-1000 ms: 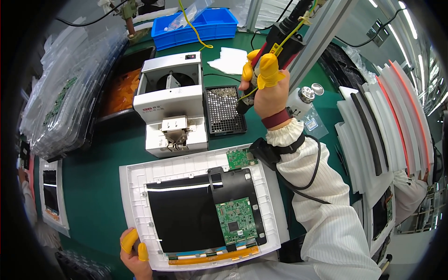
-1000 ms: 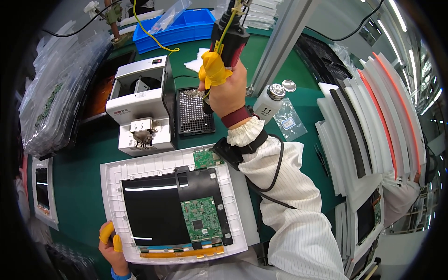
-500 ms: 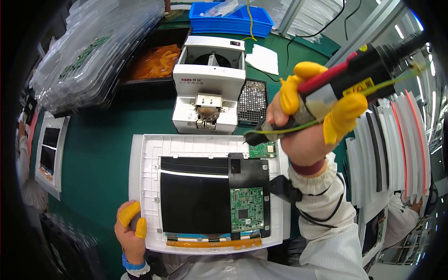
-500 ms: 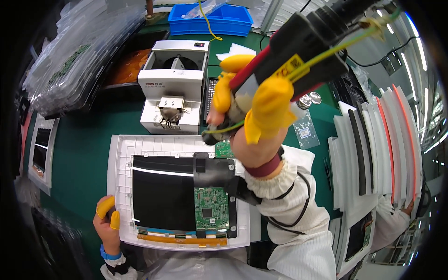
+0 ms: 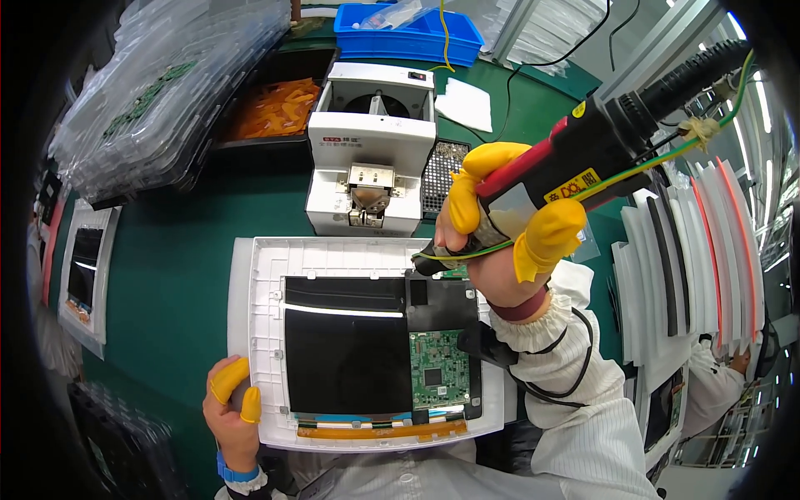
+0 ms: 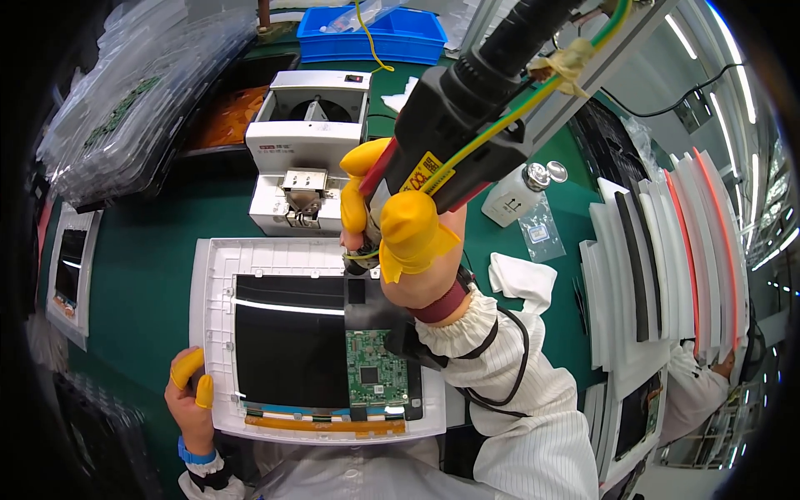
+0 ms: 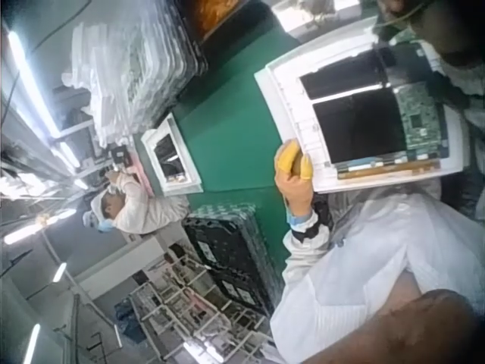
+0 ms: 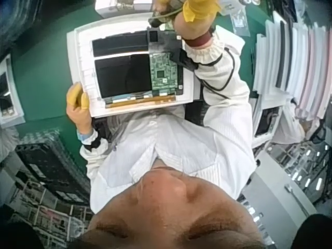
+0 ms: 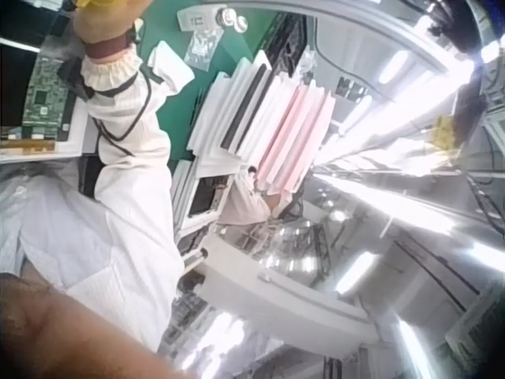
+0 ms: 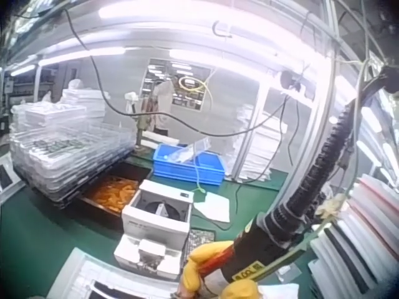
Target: The person wipes a circuit board with a cloth, presses it onto a screen assembly, and places the unit onto a stack. They then take a new screen assembly, position a circuit board and a black panel onto it, and drive screws into the board using a power screwdriver.
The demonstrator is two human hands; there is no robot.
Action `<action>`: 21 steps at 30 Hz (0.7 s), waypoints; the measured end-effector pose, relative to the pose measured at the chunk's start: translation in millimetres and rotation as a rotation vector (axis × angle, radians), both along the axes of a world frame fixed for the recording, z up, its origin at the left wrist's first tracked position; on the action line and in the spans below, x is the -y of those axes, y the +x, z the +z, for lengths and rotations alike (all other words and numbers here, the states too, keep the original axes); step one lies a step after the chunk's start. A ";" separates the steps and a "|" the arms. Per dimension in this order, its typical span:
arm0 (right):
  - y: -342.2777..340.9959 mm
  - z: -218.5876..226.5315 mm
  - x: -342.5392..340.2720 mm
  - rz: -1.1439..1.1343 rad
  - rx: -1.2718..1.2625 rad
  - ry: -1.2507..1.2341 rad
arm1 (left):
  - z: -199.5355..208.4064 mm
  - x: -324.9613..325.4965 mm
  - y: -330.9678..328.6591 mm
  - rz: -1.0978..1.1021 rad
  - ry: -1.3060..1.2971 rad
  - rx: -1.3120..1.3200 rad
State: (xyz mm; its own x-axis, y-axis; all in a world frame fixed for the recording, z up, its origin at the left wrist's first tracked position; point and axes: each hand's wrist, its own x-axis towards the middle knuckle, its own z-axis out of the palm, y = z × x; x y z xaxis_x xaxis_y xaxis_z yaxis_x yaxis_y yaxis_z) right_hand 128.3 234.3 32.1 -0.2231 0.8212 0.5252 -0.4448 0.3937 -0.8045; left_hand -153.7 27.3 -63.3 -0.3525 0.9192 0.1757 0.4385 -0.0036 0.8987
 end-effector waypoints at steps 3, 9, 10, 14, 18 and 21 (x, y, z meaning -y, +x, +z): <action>-0.6 -2.5 0.1 -0.033 0.004 -0.007 | -1.1 -0.1 0.3 0.004 0.000 -0.002; -1.8 -8.7 0.0 -0.058 0.007 -0.050 | -1.5 0.4 0.0 0.010 -0.001 -0.009; 0.6 -7.8 -1.2 -0.028 0.045 -0.030 | -1.6 0.3 -0.1 0.011 0.003 0.000; 2.2 -7.9 -1.1 -0.029 0.059 -0.033 | -1.2 -0.1 0.7 0.018 -0.004 0.003; 2.1 -9.5 -0.6 -0.030 0.035 -0.064 | -1.2 0.1 0.6 0.017 0.002 0.012; 1.4 -7.6 0.0 -0.003 0.050 -0.051 | -2.4 0.6 -0.3 0.016 0.005 0.007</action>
State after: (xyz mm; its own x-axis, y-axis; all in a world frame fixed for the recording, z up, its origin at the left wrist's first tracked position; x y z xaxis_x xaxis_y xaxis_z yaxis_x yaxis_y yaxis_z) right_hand 129.7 234.3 24.5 -0.2459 0.8471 0.4711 -0.4022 0.3530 -0.8447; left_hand -154.1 26.7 -65.7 -0.3684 0.9124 0.1782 0.4324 -0.0015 0.9017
